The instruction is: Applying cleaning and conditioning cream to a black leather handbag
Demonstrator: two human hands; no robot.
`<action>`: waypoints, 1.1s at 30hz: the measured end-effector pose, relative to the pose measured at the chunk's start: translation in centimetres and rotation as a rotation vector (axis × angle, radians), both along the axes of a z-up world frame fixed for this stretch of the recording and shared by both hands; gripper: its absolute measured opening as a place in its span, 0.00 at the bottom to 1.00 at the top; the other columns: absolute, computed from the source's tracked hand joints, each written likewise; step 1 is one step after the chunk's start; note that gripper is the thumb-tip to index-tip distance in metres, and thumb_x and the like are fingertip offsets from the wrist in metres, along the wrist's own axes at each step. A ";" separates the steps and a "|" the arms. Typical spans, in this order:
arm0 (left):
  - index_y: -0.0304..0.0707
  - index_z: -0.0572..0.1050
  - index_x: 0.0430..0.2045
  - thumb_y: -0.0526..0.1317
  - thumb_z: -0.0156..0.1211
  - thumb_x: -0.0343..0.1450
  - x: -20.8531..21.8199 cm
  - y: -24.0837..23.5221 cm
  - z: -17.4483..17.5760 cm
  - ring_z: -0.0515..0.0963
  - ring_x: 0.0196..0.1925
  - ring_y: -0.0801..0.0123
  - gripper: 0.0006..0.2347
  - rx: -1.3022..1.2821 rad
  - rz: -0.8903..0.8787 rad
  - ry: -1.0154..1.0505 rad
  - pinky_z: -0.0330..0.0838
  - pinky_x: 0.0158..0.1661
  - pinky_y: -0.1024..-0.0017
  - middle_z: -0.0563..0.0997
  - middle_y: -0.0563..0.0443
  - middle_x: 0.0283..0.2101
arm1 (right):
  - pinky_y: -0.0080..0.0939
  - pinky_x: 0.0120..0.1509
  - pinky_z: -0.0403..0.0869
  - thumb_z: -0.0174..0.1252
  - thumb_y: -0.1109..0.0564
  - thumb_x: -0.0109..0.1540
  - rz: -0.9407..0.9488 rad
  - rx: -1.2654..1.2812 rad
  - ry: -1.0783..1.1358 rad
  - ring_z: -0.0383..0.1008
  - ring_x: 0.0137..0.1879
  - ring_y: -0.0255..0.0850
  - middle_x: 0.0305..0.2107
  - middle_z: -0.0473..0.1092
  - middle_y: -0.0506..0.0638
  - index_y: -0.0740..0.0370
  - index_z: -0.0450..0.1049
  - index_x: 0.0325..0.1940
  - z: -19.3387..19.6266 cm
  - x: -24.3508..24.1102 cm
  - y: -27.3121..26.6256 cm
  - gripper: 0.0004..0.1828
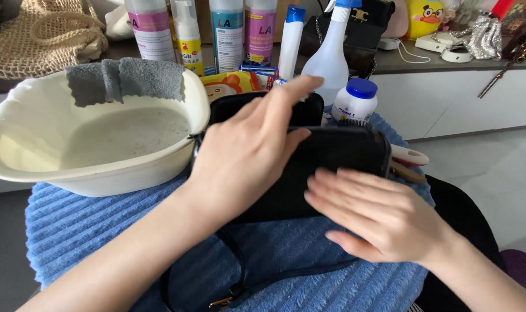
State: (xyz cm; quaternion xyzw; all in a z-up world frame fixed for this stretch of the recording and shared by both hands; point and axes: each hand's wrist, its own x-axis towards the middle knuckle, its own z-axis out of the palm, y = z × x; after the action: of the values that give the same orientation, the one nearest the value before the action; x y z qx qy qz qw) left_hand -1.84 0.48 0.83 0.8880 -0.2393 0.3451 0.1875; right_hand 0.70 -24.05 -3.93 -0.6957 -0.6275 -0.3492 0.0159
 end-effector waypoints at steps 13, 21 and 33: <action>0.44 0.60 0.62 0.36 0.63 0.72 -0.1 -0.1 -0.7 0.82 0.54 0.58 0.24 0.055 0.004 -0.112 0.73 0.16 0.52 0.78 0.56 0.57 | 0.47 0.69 0.73 0.53 0.46 0.68 0.070 -0.008 -0.060 0.78 0.62 0.45 0.55 0.76 0.57 0.63 0.78 0.58 0.5 0.7 -0.2 0.22; 0.47 0.60 0.63 0.39 0.60 0.75 0.6 0.2 -0.8 0.84 0.35 0.46 0.22 0.050 0.074 -0.141 0.72 0.17 0.51 0.77 0.50 0.54 | 0.55 0.72 0.69 0.51 0.37 0.67 -0.247 0.101 -0.238 0.75 0.65 0.50 0.57 0.76 0.59 0.64 0.76 0.61 -1.7 1.9 -1.3 0.31; 0.45 0.62 0.61 0.38 0.63 0.75 0.4 0.0 -1.0 0.79 0.18 0.51 0.21 0.072 0.079 -0.219 0.66 0.09 0.57 0.76 0.51 0.52 | 0.49 0.73 0.68 0.53 0.50 0.67 -0.286 0.057 -0.353 0.76 0.65 0.41 0.57 0.77 0.51 0.57 0.79 0.61 -1.1 2.6 -4.9 0.21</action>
State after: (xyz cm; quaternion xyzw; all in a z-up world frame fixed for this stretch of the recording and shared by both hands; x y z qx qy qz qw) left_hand -1.48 0.43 -0.17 0.8597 -0.2353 0.4386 0.1146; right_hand 3.30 -28.95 -5.03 -0.7049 -0.5054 -0.4818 -0.1243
